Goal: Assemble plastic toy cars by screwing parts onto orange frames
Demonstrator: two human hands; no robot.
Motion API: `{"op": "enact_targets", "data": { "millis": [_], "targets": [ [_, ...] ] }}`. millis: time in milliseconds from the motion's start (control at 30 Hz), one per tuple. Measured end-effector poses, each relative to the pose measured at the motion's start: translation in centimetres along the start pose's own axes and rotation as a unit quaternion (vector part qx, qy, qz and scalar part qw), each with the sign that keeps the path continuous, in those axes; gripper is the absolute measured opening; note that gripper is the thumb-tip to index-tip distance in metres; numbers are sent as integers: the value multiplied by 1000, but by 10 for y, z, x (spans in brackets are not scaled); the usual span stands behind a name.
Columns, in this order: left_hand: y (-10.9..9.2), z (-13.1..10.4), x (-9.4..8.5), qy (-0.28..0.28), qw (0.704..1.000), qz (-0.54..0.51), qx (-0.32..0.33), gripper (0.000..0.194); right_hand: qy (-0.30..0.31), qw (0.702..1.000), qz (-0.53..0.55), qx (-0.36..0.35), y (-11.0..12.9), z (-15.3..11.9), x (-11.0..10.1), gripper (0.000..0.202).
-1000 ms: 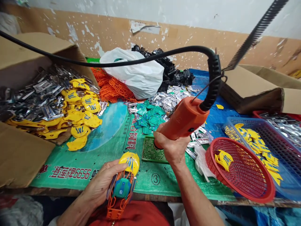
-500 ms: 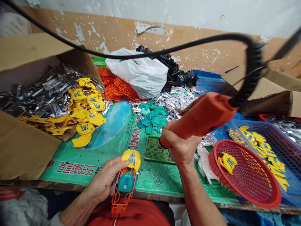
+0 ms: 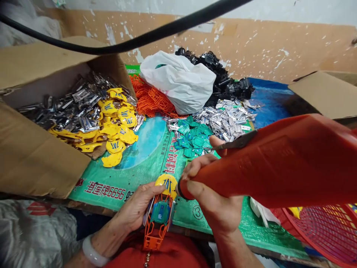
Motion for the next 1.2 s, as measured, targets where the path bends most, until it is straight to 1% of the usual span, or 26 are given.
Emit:
{"op": "enact_targets", "data": {
  "millis": [133,300,500,667,833,933,1067,1200],
  "targets": [
    [0,1,1,7,1000,-5,-4,27,9,1000,15,6,-5,0,1,60],
    [0,0,0,0,1000,-10,-3,26,18,1000,18,9,-7,-3,1,57],
    [1,1,-3,-7,1000,2,1,23,27,999,14,18,-13,-5,1,59],
    [3,2,-3,-9,1000,-4,-4,22,26,1000,13,12,-12,-6,1,54],
    [4,0,-2,-9,1000,-10,7,23,38,999,9,9,-13,-9,2,48],
    [5,1,-4,-8,1000,-17,8,21,38,999,-6,9,-15,-11,2,51],
    [6,1,-5,12,999,-31,16,24,41,999,-29,17,-17,-13,2,56],
    [6,1,-7,0,999,-30,15,26,53,997,-50,2,-17,-15,3,56]
  ]
}}
Point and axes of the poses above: each hand's wrist, its own z-axis towards the middle knuckle, its own x-axis out of the palm, y = z × x, the point moved 7 cm from there along z, towards the middle knuckle, and after that the axes turned 14 degrees about -x, right-handed, at the moved point
